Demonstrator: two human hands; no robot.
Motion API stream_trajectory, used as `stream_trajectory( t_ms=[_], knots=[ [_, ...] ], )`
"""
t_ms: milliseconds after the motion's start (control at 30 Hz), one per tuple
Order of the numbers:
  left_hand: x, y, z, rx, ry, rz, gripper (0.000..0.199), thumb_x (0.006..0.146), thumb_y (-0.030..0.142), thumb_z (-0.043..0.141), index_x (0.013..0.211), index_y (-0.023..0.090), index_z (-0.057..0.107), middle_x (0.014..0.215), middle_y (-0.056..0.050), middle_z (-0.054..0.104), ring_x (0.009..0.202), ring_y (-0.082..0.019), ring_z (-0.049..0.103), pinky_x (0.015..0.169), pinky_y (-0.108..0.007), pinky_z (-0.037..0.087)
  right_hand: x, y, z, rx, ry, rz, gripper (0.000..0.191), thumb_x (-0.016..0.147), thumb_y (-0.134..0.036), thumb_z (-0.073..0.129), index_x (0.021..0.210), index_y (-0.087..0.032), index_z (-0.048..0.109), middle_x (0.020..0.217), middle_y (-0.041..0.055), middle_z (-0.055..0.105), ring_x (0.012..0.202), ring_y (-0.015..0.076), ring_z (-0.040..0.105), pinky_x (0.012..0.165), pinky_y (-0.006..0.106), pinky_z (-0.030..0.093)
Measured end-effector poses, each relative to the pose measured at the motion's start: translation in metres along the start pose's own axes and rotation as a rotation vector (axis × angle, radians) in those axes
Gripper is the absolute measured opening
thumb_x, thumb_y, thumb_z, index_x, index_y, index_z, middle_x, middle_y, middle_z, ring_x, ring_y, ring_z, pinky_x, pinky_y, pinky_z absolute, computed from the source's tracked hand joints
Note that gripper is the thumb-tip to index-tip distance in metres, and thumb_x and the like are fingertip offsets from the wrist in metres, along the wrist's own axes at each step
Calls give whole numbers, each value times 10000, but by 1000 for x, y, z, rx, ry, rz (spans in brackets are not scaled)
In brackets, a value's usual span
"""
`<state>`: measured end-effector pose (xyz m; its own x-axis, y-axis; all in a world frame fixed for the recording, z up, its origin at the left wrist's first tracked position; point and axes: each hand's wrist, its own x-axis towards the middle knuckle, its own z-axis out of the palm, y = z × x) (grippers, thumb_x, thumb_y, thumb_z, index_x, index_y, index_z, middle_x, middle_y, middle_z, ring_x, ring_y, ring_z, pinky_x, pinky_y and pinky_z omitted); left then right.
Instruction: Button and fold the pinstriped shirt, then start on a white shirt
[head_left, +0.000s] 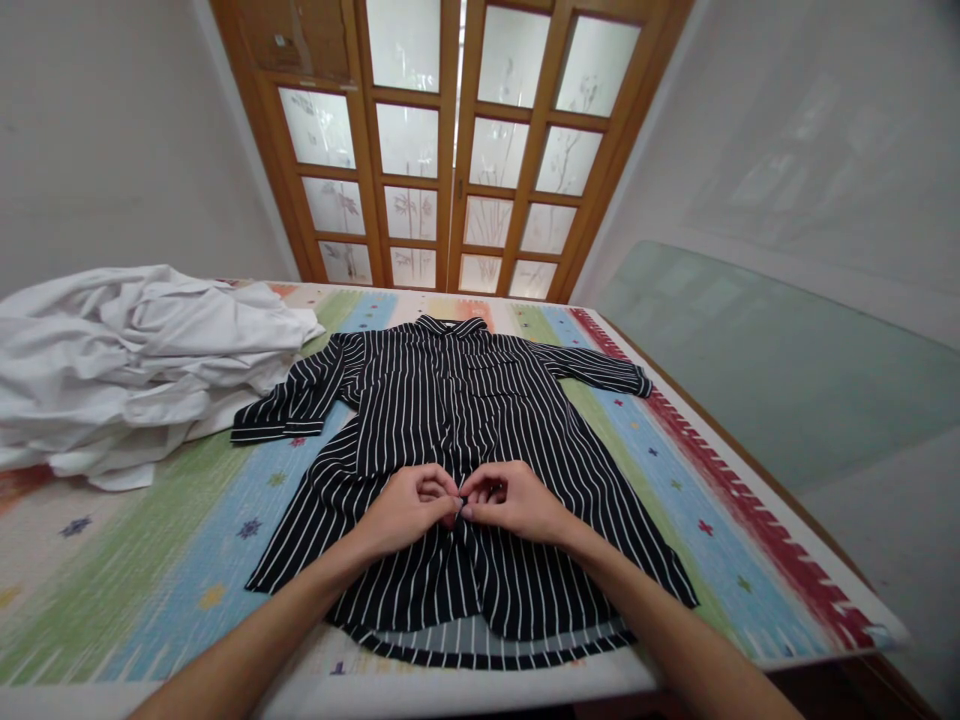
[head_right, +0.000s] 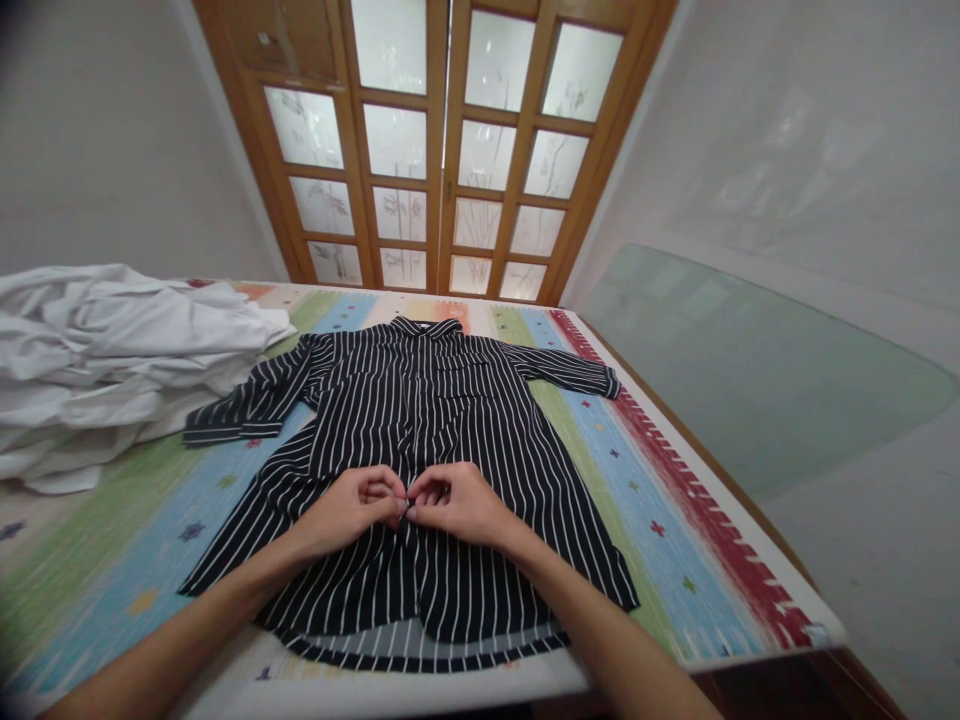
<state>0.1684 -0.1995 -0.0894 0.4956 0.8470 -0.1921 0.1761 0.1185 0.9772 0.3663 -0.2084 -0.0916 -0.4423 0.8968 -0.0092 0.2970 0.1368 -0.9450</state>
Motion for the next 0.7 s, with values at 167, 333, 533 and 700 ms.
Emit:
stream_trajectory(
  t_ms=[167,333,533,700],
  knots=[
    [0,-1,-1,54,-5,14,176,704,301,720,748,149,644,669,-6,681,663,-149,655,675,-296,515,-1,-5,0,-78,26,-56,191,741,-290,728,863,-143,714,734,18,664,653,113,597,623,234,489],
    [1,-5,-2,26,-20,17,197,729,314,713,778,142,632,664,-12,690,623,-135,644,635,-273,493,-1,-6,1,-83,22,-57,156,716,-214,725,855,-143,707,714,8,657,640,112,594,621,235,486],
    [0,-4,-1,-10,-9,4,213,719,249,698,848,154,557,615,10,678,570,-134,644,578,-242,464,-2,-6,2,-87,29,-57,155,714,-222,731,847,-148,702,711,5,655,639,110,593,617,230,488],
    [1,-4,0,-50,-3,44,249,712,240,690,806,181,467,569,42,632,541,-129,632,545,-221,441,-1,-4,3,-103,44,-89,163,706,-231,746,840,-151,697,694,-4,645,620,109,593,602,229,492]
  ],
)
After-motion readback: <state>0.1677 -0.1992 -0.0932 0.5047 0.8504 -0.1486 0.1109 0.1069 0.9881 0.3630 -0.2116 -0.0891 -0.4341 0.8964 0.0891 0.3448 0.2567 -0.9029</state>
